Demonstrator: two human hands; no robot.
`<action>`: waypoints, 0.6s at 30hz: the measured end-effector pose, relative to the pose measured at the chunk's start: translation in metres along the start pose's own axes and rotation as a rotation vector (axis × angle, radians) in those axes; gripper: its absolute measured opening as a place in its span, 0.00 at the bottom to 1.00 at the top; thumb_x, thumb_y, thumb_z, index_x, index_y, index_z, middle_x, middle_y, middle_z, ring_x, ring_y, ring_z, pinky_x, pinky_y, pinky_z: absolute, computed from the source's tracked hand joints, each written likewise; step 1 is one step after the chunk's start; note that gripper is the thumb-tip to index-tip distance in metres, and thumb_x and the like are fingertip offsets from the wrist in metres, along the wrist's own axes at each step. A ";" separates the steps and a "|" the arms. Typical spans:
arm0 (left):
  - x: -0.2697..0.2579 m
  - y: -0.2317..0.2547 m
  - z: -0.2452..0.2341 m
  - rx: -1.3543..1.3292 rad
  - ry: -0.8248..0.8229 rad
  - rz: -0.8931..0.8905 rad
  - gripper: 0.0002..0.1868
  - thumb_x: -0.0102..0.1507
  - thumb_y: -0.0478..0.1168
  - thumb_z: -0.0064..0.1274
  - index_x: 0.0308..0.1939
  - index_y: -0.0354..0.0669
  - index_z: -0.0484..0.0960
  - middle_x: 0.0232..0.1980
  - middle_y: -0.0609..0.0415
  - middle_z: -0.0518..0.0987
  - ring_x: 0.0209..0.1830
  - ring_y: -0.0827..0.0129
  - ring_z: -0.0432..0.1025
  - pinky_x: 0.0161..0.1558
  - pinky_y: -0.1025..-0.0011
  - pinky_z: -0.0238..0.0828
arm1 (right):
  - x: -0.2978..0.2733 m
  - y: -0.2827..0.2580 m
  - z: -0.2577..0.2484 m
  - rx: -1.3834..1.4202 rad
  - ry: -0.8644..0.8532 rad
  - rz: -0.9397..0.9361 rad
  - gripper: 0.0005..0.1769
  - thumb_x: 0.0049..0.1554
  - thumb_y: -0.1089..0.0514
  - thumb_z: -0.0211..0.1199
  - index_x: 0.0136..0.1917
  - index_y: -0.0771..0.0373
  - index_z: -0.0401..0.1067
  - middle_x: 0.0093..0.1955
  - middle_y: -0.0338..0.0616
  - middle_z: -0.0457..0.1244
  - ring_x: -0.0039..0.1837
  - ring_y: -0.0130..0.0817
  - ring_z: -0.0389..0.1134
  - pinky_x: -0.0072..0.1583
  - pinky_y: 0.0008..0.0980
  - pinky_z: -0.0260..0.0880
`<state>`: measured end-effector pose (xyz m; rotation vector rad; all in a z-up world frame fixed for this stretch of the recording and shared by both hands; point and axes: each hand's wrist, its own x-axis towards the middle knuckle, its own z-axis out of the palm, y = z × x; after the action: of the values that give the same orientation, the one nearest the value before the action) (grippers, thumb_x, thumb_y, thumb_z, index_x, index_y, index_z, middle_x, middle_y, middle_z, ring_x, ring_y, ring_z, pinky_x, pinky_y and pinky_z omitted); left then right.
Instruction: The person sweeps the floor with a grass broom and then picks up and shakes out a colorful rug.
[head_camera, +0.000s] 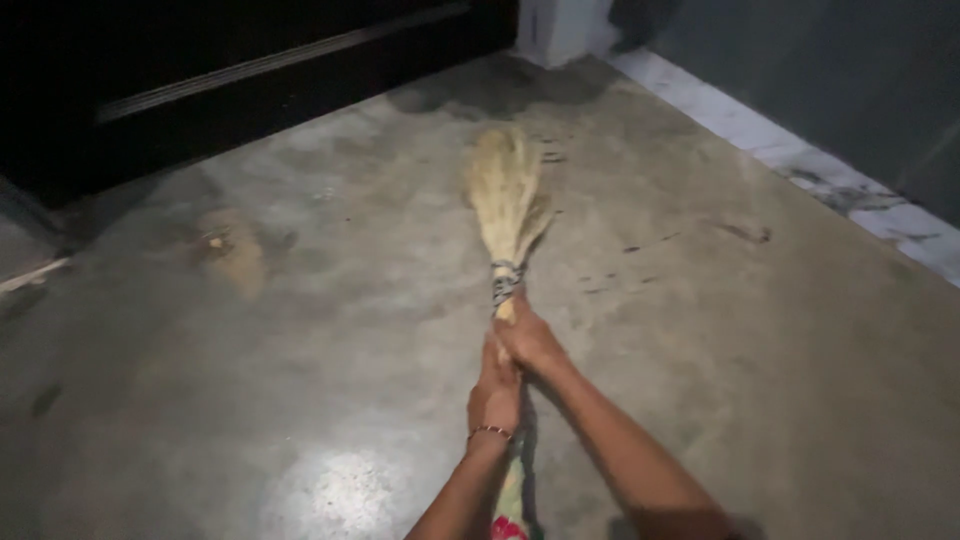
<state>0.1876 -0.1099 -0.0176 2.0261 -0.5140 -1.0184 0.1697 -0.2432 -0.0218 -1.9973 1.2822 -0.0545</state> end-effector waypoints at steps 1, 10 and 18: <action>0.005 -0.019 -0.003 0.004 0.071 -0.001 0.33 0.69 0.63 0.28 0.79 0.76 0.51 0.56 0.39 0.81 0.54 0.38 0.75 0.54 0.49 0.71 | -0.008 -0.013 0.012 0.017 -0.022 -0.025 0.50 0.59 0.44 0.57 0.84 0.53 0.35 0.66 0.67 0.63 0.66 0.58 0.66 0.67 0.44 0.64; -0.100 -0.002 -0.085 0.026 0.204 -0.048 0.32 0.70 0.55 0.30 0.80 0.78 0.49 0.48 0.40 0.85 0.46 0.42 0.79 0.47 0.53 0.74 | -0.107 -0.073 0.037 0.357 -0.043 -0.241 0.44 0.58 0.49 0.56 0.83 0.52 0.44 0.72 0.58 0.60 0.73 0.48 0.63 0.69 0.39 0.61; -0.138 -0.031 -0.081 0.035 0.101 0.173 0.31 0.69 0.52 0.38 0.77 0.74 0.55 0.53 0.41 0.83 0.56 0.47 0.77 0.54 0.56 0.74 | -0.178 -0.041 0.022 0.393 0.156 -0.167 0.44 0.58 0.47 0.56 0.82 0.51 0.43 0.73 0.54 0.60 0.69 0.48 0.67 0.65 0.39 0.65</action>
<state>0.1709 0.0364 0.0537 2.0135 -0.6449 -0.8041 0.1209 -0.0800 0.0483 -1.7767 1.0951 -0.5120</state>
